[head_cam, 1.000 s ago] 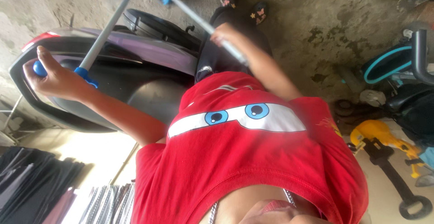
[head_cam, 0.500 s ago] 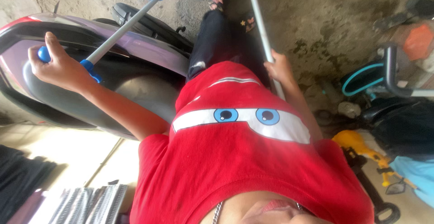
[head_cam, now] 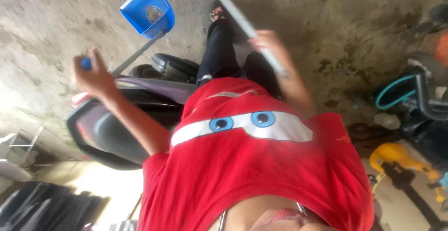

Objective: The person sweeps debris on a concrete floor using a broom and dustpan. They gather small pieces of trash and sweep them into the dustpan while moving around a parked white car and a scooter.

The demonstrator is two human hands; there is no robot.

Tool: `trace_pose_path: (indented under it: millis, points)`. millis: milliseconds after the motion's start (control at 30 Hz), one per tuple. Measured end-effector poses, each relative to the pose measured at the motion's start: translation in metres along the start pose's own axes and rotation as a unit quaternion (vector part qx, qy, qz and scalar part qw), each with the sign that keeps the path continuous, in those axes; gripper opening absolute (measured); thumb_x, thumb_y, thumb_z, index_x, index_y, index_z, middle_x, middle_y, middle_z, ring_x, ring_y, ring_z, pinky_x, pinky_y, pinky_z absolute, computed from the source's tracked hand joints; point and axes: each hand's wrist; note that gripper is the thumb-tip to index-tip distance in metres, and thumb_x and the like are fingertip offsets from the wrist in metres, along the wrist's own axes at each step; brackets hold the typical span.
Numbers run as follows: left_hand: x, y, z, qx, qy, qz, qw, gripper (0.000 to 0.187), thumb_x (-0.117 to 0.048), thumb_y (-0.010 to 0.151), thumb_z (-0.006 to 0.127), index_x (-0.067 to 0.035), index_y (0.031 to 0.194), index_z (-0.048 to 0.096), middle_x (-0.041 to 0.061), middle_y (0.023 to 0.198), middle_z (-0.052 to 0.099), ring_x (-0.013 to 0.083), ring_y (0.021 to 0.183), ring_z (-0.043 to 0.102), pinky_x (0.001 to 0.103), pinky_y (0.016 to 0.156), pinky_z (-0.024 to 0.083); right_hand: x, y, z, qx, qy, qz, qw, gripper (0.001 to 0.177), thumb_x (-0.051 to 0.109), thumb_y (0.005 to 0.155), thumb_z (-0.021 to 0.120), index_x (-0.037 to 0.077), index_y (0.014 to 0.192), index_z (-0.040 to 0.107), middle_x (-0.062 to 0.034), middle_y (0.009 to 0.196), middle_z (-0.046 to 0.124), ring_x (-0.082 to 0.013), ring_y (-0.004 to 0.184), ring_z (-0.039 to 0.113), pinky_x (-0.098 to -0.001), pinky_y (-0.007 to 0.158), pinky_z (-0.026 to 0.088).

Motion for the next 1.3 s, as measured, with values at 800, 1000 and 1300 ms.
trace_pose_path:
  millis: [800, 1000, 1300]
  points:
    - [-0.031, 0.072, 0.175, 0.201, -0.034, -0.04, 0.978, 0.023, -0.023, 0.08, 0.074, -0.002, 0.081, 0.066, 0.015, 0.066, 0.065, 0.0316, 0.057, 0.067, 0.043, 0.061, 0.055, 0.133, 0.277, 0.17, -0.037, -0.187, -0.019, 0.981, 0.024, 0.005, 0.097, 0.069, -0.011, 0.115, 0.074, -0.0053, 0.073, 0.07, -0.0113, 0.052, 0.062, -0.0261, 0.046, 0.05]
    - [-0.042, 0.073, 0.178, 0.256, -0.024, -0.033, 0.966, 0.025, -0.027, 0.08, 0.073, -0.002, 0.082, 0.067, 0.017, 0.065, 0.065, 0.0313, 0.058, 0.067, 0.042, 0.062, 0.055, 0.144, 0.267, 0.082, -0.172, 0.01, 0.04, 0.984, 0.014, 0.008, 0.088, 0.077, 0.001, 0.099, 0.072, 0.0033, 0.064, 0.064, -0.0031, 0.049, 0.056, -0.0192, 0.041, 0.042]
    - [-0.046, 0.095, 0.198, 0.249, -0.057, -0.012, 0.967, 0.027, -0.028, 0.082, 0.076, -0.002, 0.084, 0.069, 0.016, 0.069, 0.068, 0.0297, 0.061, 0.068, 0.042, 0.063, 0.055, 0.077, -0.006, -0.025, -0.417, 0.105, 0.035, 0.902, 0.001, 0.006, 0.09, 0.066, 0.005, 0.091, 0.065, 0.0011, 0.058, 0.058, -0.0077, 0.042, 0.052, -0.0249, 0.036, 0.042]
Point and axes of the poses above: each hand's wrist, its own y-axis towards the middle knuckle, its own z-axis out of the palm, x = y × z
